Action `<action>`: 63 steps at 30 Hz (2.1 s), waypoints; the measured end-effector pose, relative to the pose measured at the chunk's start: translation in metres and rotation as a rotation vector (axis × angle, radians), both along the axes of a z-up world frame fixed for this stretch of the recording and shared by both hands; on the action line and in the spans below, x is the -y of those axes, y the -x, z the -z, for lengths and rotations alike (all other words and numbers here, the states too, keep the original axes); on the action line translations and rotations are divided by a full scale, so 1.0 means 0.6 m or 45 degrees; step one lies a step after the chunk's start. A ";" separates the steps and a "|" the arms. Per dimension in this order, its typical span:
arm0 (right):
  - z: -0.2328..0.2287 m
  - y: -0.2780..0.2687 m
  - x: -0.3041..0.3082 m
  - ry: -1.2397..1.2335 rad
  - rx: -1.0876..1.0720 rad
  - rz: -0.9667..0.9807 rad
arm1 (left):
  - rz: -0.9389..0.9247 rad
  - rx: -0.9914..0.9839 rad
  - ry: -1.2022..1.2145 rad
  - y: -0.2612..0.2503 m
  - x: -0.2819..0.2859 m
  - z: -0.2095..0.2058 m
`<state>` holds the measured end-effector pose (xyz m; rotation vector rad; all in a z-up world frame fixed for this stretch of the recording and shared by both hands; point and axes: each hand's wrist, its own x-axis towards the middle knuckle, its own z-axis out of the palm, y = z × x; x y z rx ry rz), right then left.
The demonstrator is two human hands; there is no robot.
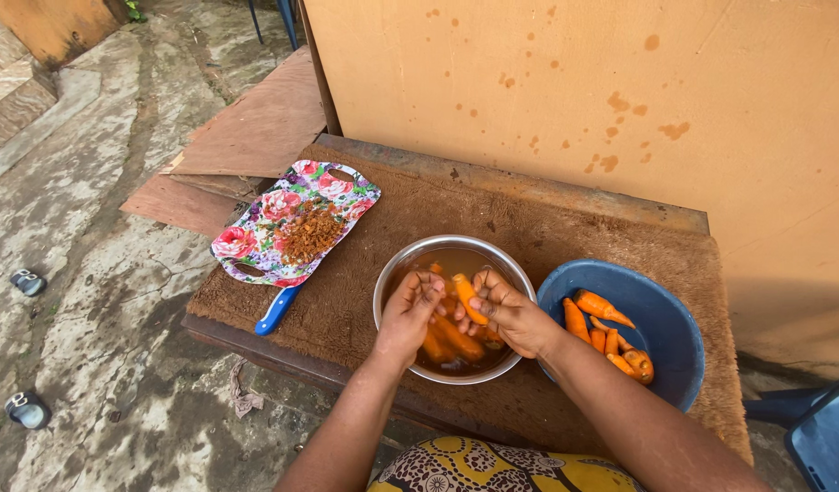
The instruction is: The person washes carrots by hand in a metal bowl of water, snaps off the ends, and transfers the cleaned carrots into a blue plastic bowl.
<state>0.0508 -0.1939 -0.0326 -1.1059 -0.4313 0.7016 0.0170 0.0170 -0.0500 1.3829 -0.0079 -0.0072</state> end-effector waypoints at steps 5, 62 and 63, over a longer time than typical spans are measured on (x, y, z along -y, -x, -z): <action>-0.033 0.040 -0.043 0.168 0.033 0.169 | 0.074 0.052 0.064 -0.004 -0.004 0.013; -0.029 0.033 -0.078 1.486 1.136 0.238 | 0.061 -0.026 0.295 -0.002 -0.011 -0.011; -0.015 0.030 -0.074 1.400 1.126 0.331 | 0.109 -0.015 0.360 -0.001 -0.012 -0.008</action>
